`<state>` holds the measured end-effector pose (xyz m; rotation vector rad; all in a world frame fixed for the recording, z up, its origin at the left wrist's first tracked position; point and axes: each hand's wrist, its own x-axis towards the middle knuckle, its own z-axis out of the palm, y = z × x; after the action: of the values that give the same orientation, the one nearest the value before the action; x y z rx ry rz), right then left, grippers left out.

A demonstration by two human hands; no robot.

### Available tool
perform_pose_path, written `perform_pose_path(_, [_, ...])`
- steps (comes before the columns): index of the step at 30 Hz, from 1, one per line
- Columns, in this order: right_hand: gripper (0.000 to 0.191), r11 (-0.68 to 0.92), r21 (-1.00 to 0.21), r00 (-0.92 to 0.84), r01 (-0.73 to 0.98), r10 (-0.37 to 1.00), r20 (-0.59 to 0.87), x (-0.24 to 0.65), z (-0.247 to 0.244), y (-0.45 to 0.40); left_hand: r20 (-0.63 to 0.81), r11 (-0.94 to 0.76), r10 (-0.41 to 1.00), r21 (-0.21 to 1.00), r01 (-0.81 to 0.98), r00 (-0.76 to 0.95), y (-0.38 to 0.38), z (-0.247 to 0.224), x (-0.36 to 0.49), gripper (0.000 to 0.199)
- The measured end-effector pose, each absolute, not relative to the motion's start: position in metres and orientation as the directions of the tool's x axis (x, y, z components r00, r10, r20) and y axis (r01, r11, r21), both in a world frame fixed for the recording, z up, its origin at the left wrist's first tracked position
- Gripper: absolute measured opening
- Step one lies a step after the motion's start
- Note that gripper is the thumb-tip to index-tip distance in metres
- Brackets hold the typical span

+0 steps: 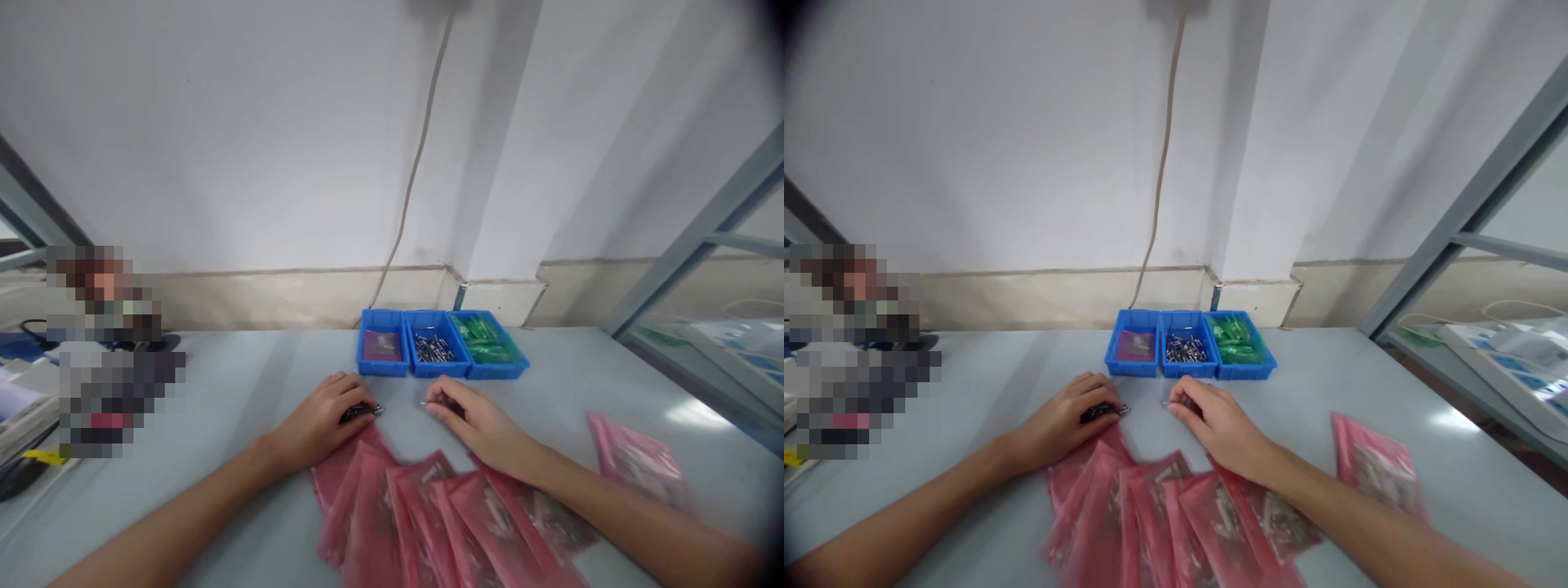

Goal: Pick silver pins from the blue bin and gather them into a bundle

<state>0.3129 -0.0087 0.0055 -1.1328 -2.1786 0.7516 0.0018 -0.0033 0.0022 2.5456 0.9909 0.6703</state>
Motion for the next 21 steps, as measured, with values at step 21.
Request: perform_pose_path(21, [0.019, 0.481, -0.693, -0.494, 0.537, 0.845, 0.203, 0.3111, 0.0086, -0.0109, 0.301, -0.702, 0.701, 0.451, 0.551, 0.646, -0.0029, 0.0017, 0.0017, 0.014])
